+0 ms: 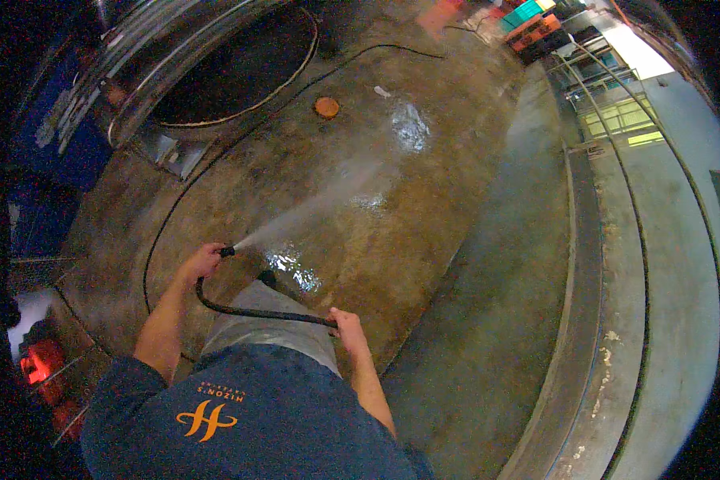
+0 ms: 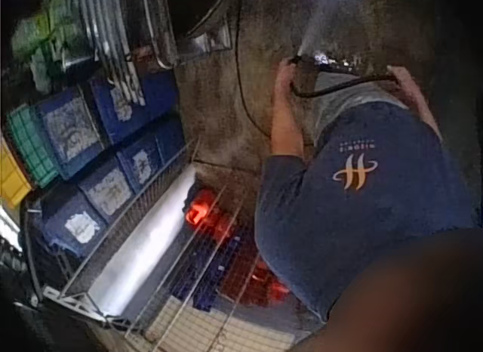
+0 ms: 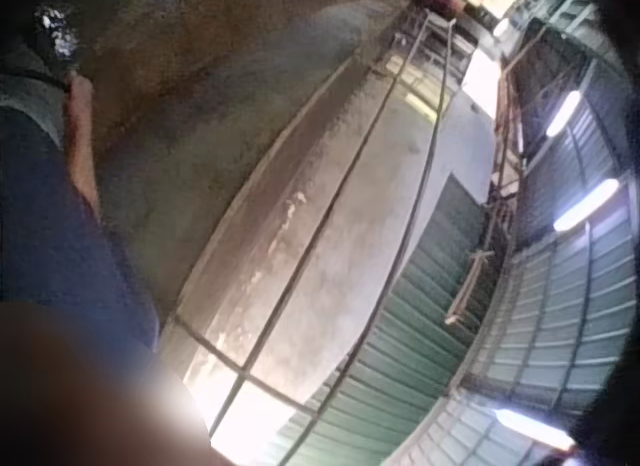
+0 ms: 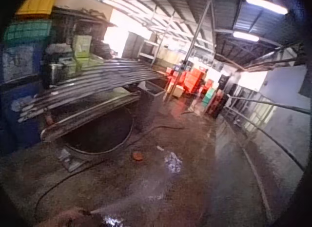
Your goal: The person uses a high-pressure water hose to wash multiple red gas cylinders and blue barrels inside a caged storage area. The person sprays the cylinders and barrels, then rinses the concrete floor and metal cage walls.
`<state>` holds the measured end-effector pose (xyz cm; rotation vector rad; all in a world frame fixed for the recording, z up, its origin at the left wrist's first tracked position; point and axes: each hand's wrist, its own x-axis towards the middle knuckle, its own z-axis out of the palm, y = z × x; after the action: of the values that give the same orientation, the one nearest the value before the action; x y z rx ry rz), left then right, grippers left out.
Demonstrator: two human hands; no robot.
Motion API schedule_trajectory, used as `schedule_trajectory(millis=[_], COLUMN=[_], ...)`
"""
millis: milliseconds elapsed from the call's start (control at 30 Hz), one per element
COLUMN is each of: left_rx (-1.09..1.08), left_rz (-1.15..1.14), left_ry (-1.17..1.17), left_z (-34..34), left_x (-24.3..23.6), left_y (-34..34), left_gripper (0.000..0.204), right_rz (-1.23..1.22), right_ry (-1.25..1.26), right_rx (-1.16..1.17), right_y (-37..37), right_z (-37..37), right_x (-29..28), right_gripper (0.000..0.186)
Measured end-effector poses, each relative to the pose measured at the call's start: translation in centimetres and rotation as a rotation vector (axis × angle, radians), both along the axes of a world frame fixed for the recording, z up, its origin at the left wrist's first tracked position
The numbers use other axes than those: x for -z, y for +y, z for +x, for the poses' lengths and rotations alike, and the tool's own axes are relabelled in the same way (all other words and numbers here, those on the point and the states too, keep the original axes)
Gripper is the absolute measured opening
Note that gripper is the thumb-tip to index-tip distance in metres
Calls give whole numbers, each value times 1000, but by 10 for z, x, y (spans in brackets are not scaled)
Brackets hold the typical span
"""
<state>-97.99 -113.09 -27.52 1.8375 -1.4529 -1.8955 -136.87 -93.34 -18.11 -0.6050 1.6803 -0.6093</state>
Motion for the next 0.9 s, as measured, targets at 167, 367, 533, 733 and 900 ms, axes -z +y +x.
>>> schedule_trajectory(millis=[167, 367, 533, 733, 900], left_rx=[68, 138, 509, 472, 579], left_rz=[-74, -219, -289, -479, -637], left_ry=[11, -312, -301, -202, -334], left_z=[-13, -48, -97, -155, -193], left_x=[-9, -21, -45, -90, -108], left_y=[-27, -45, -49, -43, -32], left_gripper=[43, 36, 38, 39, 39], right_rz=[-48, 4, -550, -134, -104], right_ry=[-5, 51, 295, -67, -25], right_rx=[47, 175, -106, 396, 463], right_y=[-5, 37, 98, 137, 154], right_z=[-7, -27, -28, -54, -66], right_x=[-8, 3, 45, 55, 62], right_gripper=[42, 39, 30, 29, 31])
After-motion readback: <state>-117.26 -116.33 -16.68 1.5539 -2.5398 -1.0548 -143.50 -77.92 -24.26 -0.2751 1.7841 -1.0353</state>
